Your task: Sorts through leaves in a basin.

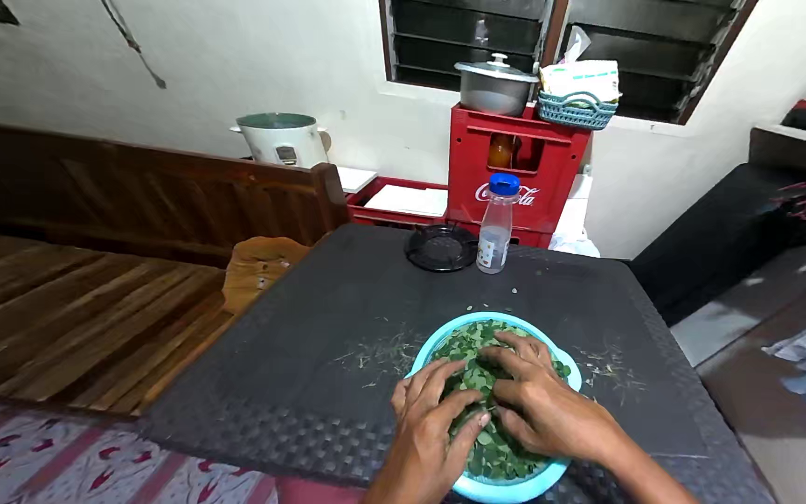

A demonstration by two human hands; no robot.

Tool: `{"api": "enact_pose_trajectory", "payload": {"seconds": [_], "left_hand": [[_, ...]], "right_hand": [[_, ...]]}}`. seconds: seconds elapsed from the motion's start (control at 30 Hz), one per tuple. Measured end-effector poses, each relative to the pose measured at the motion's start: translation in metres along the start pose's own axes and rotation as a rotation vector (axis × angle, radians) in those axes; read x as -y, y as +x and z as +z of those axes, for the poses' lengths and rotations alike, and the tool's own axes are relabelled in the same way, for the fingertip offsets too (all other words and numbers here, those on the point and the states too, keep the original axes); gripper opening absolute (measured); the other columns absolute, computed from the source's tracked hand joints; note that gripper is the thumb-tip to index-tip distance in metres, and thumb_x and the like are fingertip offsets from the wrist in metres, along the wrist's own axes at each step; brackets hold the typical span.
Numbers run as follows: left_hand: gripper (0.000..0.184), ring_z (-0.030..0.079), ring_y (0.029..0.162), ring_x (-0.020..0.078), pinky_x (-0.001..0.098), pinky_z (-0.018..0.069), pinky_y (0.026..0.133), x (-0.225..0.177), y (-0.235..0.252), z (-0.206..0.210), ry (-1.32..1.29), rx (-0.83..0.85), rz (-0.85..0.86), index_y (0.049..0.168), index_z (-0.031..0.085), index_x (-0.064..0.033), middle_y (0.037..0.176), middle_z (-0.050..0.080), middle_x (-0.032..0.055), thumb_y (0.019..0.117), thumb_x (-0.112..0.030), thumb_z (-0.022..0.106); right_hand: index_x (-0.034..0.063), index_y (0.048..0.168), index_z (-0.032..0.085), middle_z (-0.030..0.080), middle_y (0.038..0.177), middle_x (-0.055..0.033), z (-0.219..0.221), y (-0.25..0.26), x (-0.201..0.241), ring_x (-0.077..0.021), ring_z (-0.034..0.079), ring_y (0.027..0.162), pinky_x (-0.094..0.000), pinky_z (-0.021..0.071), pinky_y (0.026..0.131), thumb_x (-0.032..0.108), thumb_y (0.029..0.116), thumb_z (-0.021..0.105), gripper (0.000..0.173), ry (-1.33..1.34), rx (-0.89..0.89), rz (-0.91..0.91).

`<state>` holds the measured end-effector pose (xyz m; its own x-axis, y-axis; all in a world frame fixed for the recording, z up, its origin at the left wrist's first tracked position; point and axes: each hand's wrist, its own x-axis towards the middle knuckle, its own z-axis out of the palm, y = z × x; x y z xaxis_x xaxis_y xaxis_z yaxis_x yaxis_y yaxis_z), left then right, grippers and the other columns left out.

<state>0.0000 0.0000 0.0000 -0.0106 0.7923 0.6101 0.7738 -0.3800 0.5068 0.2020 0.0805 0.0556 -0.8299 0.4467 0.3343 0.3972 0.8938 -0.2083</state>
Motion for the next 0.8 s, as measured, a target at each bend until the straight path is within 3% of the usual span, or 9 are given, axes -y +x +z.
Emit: {"api": "enact_pose_trajectory", "payload": {"seconds": [0.2,0.3,0.4,0.47,0.6,0.8], "left_hand": [[0.025,0.052,0.135,0.0196,0.0575,0.0341,0.108,0.001,0.001,0.013,-0.035,-0.007,0.040,0.087,0.077,-0.0274,0.132,0.066,-0.0025,0.0962,-0.038,0.057],[0.025,0.054,0.132,0.0251,0.0596,0.0355,0.107,0.002,0.005,0.000,-0.042,-0.084,0.014,0.085,0.079,-0.0243,0.132,0.066,0.0034,0.0949,-0.035,0.058],[0.026,0.056,0.127,0.0307,0.0618,0.0369,0.103,0.018,0.009,-0.020,0.030,-0.198,-0.045,0.082,0.079,-0.0228,0.129,0.067,0.0077,0.0913,-0.037,0.060],[0.029,0.056,0.125,0.0359,0.0653,0.0363,0.100,0.035,0.011,-0.036,0.129,-0.250,-0.113,0.082,0.080,-0.0190,0.127,0.067,0.0119,0.0896,-0.038,0.059],[0.025,0.050,0.130,0.0466,0.0755,0.0293,0.102,0.071,0.006,-0.052,0.331,-0.166,-0.283,0.096,0.078,-0.0160,0.132,0.063,0.0164,0.0875,-0.034,0.062],[0.035,0.054,0.128,0.0407,0.0717,0.0317,0.102,0.063,-0.001,-0.039,0.266,-0.180,-0.268,0.100,0.079,-0.0213,0.132,0.065,0.0110,0.0879,-0.048,0.059]], "right_hand": [[0.0196,0.084,0.073,0.062,0.141,-0.0014,0.000,-0.005,-0.002,-0.0324,0.038,0.148,-0.0685,0.0288,0.113,0.030,0.0921,0.061,0.018,0.041,-0.022,-0.035],[0.0180,0.079,0.073,0.064,0.138,0.0003,0.001,-0.006,-0.004,-0.0295,0.040,0.146,-0.0663,0.0286,0.113,0.026,0.0881,0.061,0.016,0.052,-0.021,-0.012],[0.0208,0.094,0.077,0.062,0.142,0.0008,-0.001,-0.009,-0.007,-0.0318,0.040,0.147,-0.0726,0.0276,0.113,0.026,0.0859,0.071,0.011,-0.018,0.020,0.041],[0.0247,0.107,0.076,0.059,0.144,-0.0005,-0.005,-0.011,-0.008,-0.0341,0.039,0.147,-0.0751,0.0273,0.111,0.031,0.0842,0.074,0.023,-0.090,0.047,0.087],[0.0287,0.104,0.074,0.060,0.143,0.0020,-0.004,-0.006,-0.010,-0.0313,0.041,0.146,-0.0713,0.0292,0.112,0.039,0.0898,0.066,0.020,-0.147,0.009,0.104],[0.0262,0.107,0.073,0.055,0.149,-0.0028,0.011,0.016,0.009,-0.0380,0.033,0.150,-0.0790,0.0223,0.111,0.051,0.0841,0.073,0.034,-0.175,0.115,0.052]]}}
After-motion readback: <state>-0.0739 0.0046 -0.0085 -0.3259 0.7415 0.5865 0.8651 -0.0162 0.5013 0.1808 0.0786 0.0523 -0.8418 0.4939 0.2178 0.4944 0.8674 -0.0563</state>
